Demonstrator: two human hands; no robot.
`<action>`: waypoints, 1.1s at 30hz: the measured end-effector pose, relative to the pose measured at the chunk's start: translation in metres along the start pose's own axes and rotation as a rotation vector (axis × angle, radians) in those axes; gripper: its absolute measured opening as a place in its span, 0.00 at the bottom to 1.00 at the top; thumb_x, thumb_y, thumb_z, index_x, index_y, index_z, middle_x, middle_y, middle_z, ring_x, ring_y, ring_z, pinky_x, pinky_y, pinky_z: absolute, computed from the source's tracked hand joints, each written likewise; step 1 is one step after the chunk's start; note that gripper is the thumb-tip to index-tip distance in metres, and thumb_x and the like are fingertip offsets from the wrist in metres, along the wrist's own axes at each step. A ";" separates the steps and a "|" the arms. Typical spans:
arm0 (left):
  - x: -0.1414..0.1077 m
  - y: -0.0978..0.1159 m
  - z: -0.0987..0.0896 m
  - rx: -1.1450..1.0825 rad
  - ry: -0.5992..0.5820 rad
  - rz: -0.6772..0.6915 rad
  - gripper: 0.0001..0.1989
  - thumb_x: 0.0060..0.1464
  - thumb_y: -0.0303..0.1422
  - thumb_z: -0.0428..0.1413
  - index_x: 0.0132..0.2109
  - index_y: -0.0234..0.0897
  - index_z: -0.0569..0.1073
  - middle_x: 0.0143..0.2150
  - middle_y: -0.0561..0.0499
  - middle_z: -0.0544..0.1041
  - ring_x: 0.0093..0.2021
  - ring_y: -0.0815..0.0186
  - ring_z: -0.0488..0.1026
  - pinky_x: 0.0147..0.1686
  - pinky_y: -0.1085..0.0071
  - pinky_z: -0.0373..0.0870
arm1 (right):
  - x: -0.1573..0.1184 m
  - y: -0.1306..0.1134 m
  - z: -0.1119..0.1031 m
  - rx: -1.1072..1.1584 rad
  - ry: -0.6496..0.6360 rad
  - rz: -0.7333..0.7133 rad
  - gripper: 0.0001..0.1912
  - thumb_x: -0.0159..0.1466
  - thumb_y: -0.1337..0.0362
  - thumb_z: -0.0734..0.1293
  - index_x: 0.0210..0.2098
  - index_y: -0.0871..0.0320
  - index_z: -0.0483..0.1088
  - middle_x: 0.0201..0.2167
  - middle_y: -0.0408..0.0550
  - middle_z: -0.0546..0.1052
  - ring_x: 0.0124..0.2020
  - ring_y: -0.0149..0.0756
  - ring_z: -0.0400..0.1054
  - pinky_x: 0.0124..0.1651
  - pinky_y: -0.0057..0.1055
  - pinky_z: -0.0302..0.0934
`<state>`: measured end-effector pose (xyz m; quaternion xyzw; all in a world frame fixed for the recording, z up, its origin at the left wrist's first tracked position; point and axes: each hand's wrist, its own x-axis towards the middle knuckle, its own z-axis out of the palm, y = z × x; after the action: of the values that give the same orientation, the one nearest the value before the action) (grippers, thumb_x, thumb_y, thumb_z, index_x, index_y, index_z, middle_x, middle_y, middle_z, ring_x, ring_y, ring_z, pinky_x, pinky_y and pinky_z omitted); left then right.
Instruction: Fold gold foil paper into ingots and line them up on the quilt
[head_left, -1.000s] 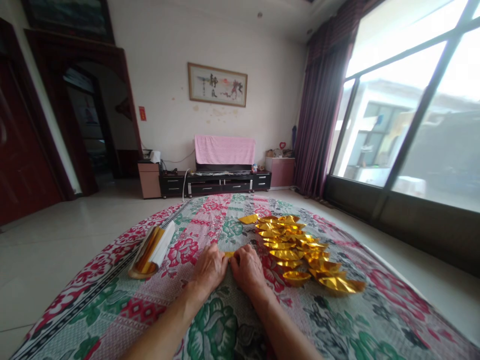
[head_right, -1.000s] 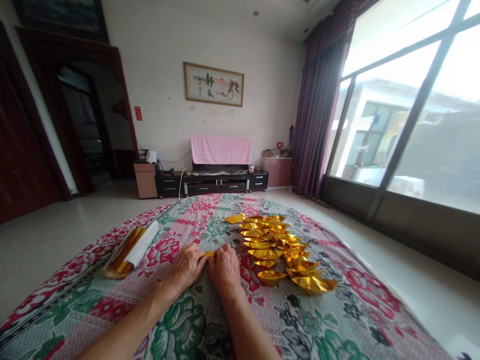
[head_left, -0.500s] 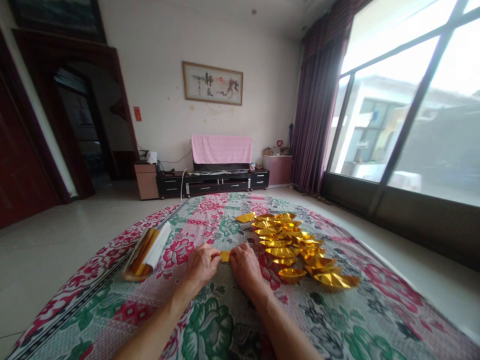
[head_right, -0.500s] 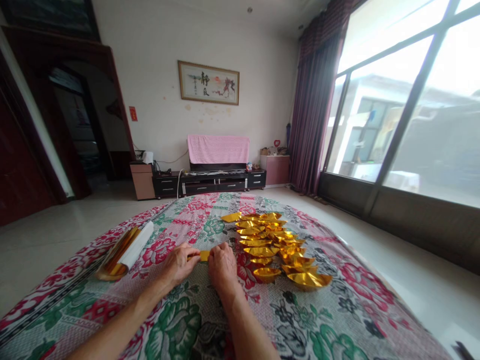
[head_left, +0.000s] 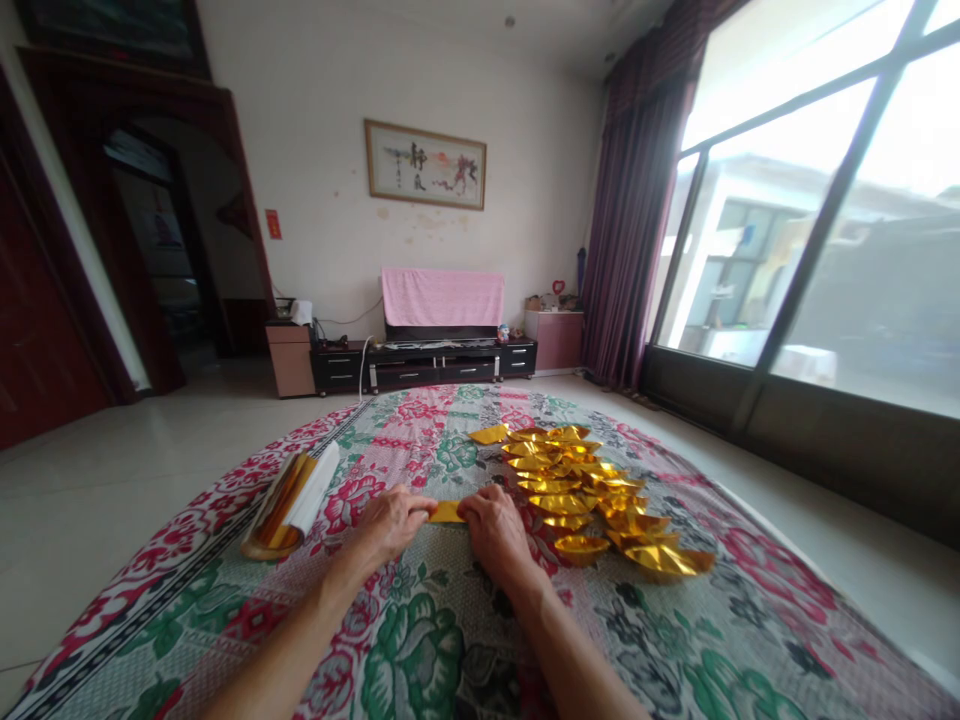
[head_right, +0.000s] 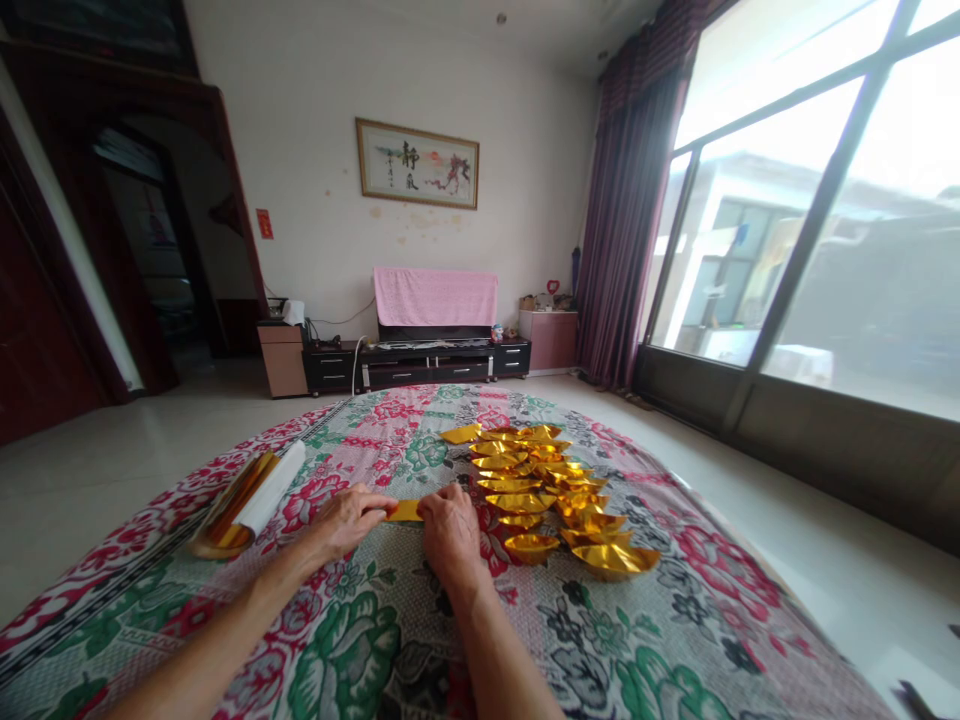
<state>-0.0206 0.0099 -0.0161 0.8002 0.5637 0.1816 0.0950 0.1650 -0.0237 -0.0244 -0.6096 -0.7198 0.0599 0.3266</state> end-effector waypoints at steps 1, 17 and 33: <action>0.000 0.000 -0.001 -0.002 -0.005 0.008 0.15 0.53 0.34 0.49 0.44 0.47 0.76 0.39 0.49 0.74 0.39 0.65 0.71 0.41 0.71 0.64 | 0.000 0.001 0.000 0.004 -0.006 -0.006 0.13 0.62 0.67 0.59 0.31 0.52 0.75 0.35 0.47 0.70 0.37 0.33 0.63 0.42 0.26 0.51; 0.006 -0.016 0.003 0.001 -0.054 0.110 0.22 0.55 0.28 0.41 0.47 0.47 0.75 0.36 0.47 0.72 0.36 0.66 0.69 0.38 0.72 0.63 | 0.001 0.007 -0.003 0.021 -0.071 -0.011 0.18 0.58 0.74 0.58 0.34 0.50 0.76 0.38 0.46 0.70 0.39 0.33 0.62 0.41 0.25 0.52; -0.011 0.028 0.008 0.143 0.219 -0.074 0.17 0.49 0.48 0.52 0.36 0.44 0.77 0.32 0.47 0.71 0.37 0.60 0.69 0.37 0.68 0.63 | -0.004 -0.008 0.006 -0.138 0.073 0.019 0.08 0.59 0.60 0.62 0.32 0.54 0.72 0.35 0.48 0.68 0.37 0.36 0.60 0.40 0.29 0.50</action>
<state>0.0037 -0.0094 -0.0156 0.7590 0.6112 0.2237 -0.0177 0.1549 -0.0276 -0.0266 -0.6392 -0.7040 -0.0091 0.3093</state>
